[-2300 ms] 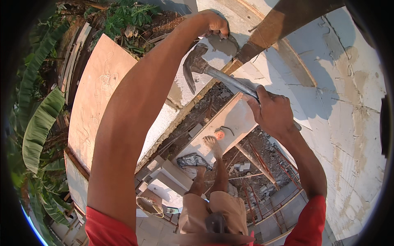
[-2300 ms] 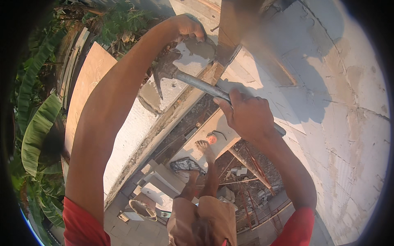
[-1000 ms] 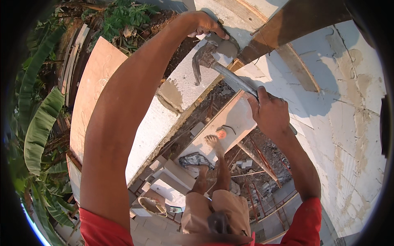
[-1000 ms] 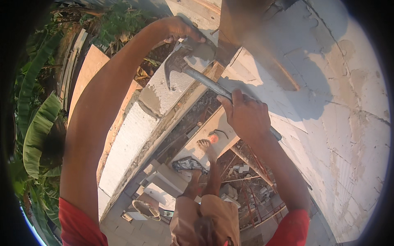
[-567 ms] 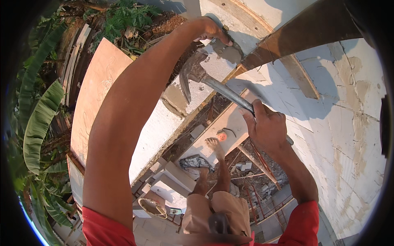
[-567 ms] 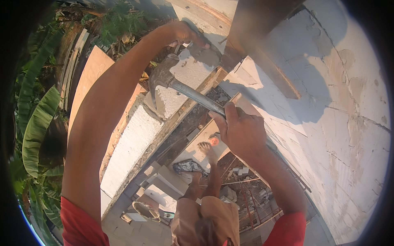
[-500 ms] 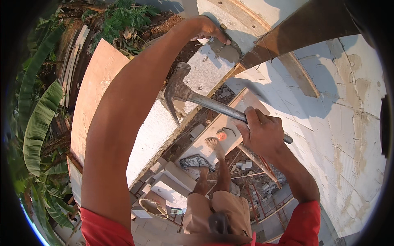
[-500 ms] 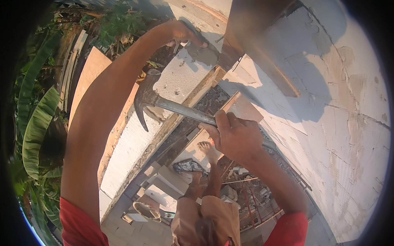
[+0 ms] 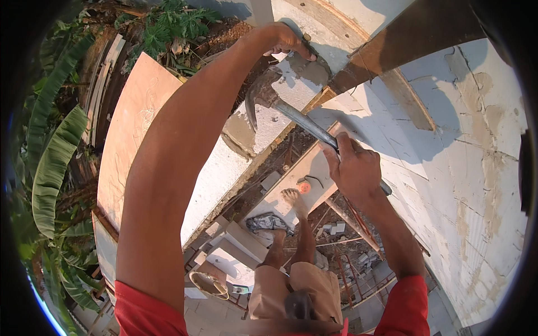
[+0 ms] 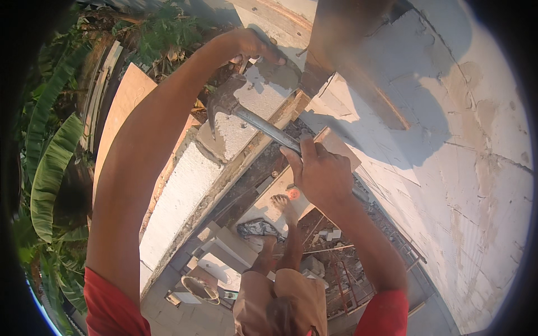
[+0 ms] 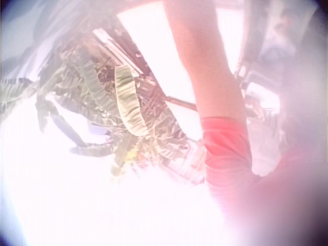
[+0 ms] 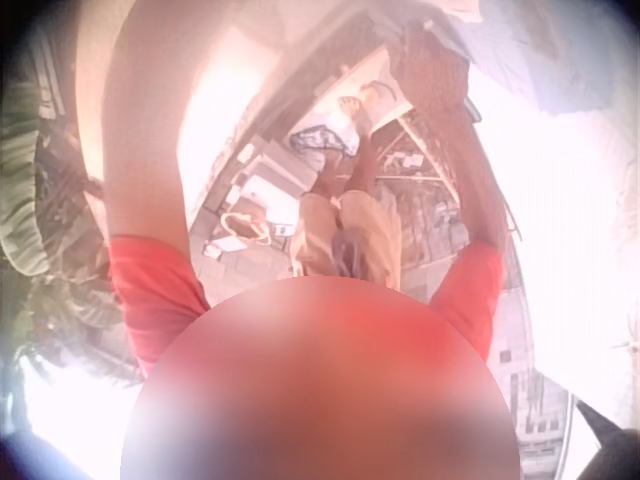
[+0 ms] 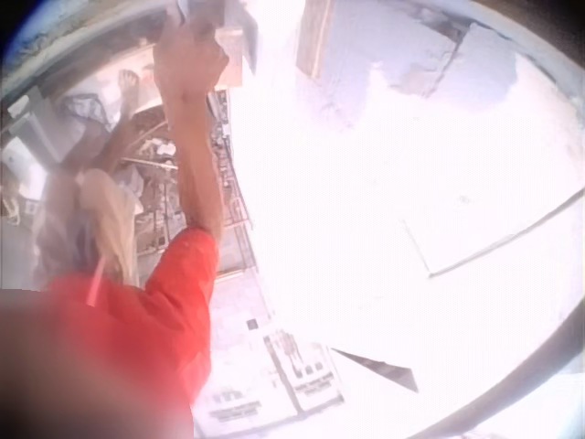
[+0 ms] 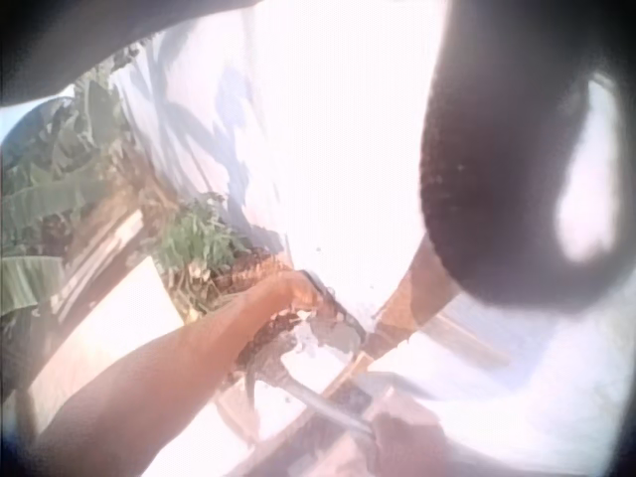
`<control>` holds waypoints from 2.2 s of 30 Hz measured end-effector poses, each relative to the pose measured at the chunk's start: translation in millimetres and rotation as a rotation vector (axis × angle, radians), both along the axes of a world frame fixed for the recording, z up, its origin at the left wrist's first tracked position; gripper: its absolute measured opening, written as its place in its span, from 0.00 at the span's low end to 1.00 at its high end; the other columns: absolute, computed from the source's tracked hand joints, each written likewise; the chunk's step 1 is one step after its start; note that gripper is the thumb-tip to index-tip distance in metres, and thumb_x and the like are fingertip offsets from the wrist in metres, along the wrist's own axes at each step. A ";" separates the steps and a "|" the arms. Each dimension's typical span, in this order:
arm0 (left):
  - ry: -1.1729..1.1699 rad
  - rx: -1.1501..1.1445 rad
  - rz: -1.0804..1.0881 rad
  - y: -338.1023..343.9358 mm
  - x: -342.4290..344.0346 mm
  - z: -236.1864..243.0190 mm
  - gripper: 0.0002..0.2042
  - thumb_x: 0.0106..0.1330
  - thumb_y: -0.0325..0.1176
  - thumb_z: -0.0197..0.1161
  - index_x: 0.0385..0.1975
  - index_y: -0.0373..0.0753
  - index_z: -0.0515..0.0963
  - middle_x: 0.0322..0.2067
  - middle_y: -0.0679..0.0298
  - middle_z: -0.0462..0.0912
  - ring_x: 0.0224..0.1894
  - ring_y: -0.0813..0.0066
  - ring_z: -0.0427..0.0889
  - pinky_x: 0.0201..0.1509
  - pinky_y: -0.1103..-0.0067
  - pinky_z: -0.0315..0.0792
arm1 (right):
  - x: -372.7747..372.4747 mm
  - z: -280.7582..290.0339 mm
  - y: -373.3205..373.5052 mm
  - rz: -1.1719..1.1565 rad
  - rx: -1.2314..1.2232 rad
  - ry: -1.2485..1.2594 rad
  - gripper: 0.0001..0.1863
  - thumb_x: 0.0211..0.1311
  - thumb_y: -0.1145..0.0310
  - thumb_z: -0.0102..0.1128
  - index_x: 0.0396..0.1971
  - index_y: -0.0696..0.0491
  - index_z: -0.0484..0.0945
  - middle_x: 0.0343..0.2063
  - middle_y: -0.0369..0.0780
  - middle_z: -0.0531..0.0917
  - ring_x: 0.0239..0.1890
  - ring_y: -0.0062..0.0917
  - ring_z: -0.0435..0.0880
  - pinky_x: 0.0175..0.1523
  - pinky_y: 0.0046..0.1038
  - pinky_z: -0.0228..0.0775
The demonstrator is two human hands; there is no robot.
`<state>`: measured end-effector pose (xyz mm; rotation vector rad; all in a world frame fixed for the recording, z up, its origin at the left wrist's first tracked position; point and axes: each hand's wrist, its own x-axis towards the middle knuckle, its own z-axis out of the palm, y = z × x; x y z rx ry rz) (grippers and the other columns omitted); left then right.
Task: The person applies mortar to a wall using a trowel, places white tiles, and taps them into position with a hammer. They also use a string line to align the tiles and adjust wooden supports.
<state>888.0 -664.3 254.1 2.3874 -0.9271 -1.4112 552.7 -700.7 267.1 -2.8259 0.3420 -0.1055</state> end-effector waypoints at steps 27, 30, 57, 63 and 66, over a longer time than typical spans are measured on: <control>0.016 -0.032 0.019 5.6 -1.8 7.5 0.50 0.38 0.63 0.81 0.65 0.47 0.74 0.68 0.43 0.67 0.69 0.38 0.66 0.70 0.50 0.62 | 0.6 -21.0 4.3 0.008 0.294 0.057 0.20 0.69 0.54 0.61 0.40 0.58 0.74 0.22 0.44 0.83 0.18 0.39 0.83 0.23 0.38 0.72; -0.017 -0.067 0.026 4.2 -2.5 3.4 0.49 0.39 0.63 0.80 0.65 0.46 0.74 0.67 0.44 0.68 0.68 0.39 0.67 0.69 0.50 0.64 | 3.0 -26.1 1.6 -0.001 0.226 -0.070 0.19 0.69 0.55 0.62 0.37 0.58 0.74 0.23 0.45 0.83 0.18 0.39 0.83 0.23 0.39 0.71; -0.513 -0.477 0.131 65.9 -72.1 -3.3 0.14 0.56 0.44 0.75 0.33 0.41 0.87 0.27 0.57 0.87 0.33 0.63 0.86 0.44 0.68 0.78 | -113.5 -15.0 16.4 -0.101 0.448 0.008 0.12 0.65 0.69 0.64 0.38 0.61 0.73 0.17 0.50 0.77 0.17 0.44 0.78 0.22 0.36 0.67; -0.465 -0.534 0.228 62.6 -82.8 -5.2 0.11 0.59 0.41 0.74 0.34 0.42 0.88 0.29 0.57 0.88 0.32 0.63 0.86 0.43 0.70 0.77 | -150.3 -12.7 23.6 -0.206 0.474 0.248 0.16 0.64 0.62 0.66 0.40 0.60 0.76 0.18 0.46 0.80 0.19 0.44 0.81 0.26 0.39 0.72; -0.491 -0.538 0.227 58.8 -83.2 -3.2 0.11 0.59 0.41 0.73 0.34 0.42 0.88 0.29 0.56 0.88 0.32 0.63 0.86 0.44 0.70 0.77 | -156.2 -10.7 25.2 -0.207 0.491 0.240 0.16 0.64 0.61 0.67 0.39 0.59 0.77 0.19 0.46 0.81 0.21 0.44 0.82 0.27 0.38 0.72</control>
